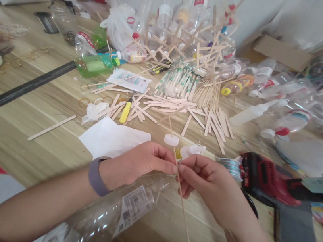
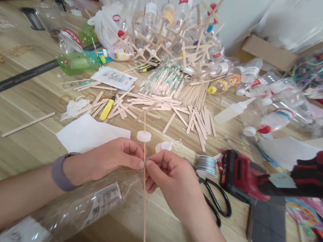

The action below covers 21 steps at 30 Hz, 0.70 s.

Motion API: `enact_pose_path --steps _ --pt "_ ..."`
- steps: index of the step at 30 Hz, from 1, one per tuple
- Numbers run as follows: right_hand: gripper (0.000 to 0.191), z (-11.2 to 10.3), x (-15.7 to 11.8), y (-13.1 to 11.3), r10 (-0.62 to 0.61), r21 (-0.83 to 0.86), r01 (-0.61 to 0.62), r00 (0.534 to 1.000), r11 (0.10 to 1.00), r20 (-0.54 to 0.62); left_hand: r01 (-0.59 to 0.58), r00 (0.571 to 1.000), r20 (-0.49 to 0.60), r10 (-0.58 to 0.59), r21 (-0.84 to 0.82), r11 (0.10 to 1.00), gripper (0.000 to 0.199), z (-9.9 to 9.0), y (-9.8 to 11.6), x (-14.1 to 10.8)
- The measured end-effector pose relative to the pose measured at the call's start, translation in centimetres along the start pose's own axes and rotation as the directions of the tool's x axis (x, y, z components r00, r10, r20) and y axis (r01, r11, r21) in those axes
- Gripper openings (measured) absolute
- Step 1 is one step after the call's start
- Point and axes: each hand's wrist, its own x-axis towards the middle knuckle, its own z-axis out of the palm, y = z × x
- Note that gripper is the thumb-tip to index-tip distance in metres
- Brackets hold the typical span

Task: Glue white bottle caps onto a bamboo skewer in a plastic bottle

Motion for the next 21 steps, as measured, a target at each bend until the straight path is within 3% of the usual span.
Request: enact_pose_path --steps 15,21 --pt "0.028 0.42 0.04 0.51 -0.012 0.120 0.020 0.998 0.993 -0.064 -0.048 0.998 0.051 0.046 0.035 0.998 0.022 -0.45 -0.15 0.19" --pt "0.027 0.38 -0.03 0.44 -0.013 0.121 0.021 0.997 0.992 -0.074 -0.050 0.996 0.071 0.047 0.042 0.998 0.015 -0.45 0.00 0.15"
